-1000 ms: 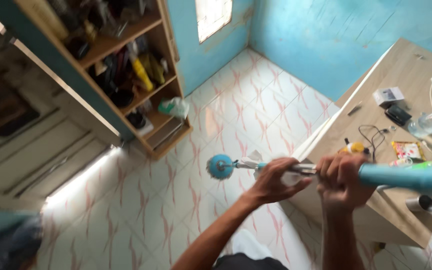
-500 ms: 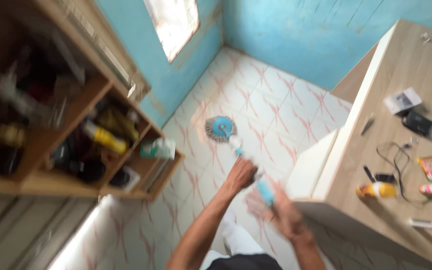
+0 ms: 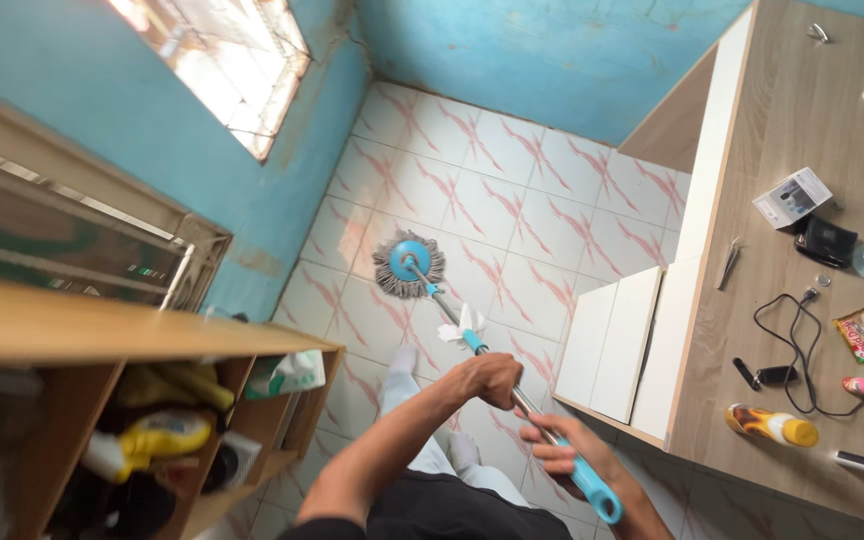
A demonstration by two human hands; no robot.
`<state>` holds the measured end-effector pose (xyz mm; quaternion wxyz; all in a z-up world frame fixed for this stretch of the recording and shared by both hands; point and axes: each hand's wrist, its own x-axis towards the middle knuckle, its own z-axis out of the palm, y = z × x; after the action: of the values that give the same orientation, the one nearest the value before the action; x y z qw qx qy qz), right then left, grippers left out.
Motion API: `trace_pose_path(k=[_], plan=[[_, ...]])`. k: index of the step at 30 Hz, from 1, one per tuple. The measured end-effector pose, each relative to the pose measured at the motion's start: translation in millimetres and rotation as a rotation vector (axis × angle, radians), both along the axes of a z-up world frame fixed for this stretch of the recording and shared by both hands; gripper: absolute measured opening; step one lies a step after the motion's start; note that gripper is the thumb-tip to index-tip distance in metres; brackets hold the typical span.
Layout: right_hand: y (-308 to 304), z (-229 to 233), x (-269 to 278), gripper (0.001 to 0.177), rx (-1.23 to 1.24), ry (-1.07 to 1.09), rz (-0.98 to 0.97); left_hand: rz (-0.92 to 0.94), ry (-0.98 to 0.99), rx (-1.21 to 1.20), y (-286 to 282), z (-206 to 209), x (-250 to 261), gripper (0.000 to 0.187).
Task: The person mops the tiled floor of a room using a spin mop, reaching around furniture and into corners.
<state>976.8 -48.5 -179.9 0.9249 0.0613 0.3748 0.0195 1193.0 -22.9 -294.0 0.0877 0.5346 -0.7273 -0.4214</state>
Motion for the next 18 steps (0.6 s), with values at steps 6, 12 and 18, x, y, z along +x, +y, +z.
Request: trace_pose_path(k=[6,12,18], plan=[[19,-67,8,0.022,0.125,0.027,-0.102,-0.25,0.019,0.043,-25,-67,40,0.026],[53,-123,168,0.026,0.013,0.219,-0.145,-0.423,-0.296,0.068,-24,-155,160,0.014],[-86,-160,326,0.029,-0.577,0.38,0.103,0.228,-0.829,-0.481,-134,-212,315,0.032]])
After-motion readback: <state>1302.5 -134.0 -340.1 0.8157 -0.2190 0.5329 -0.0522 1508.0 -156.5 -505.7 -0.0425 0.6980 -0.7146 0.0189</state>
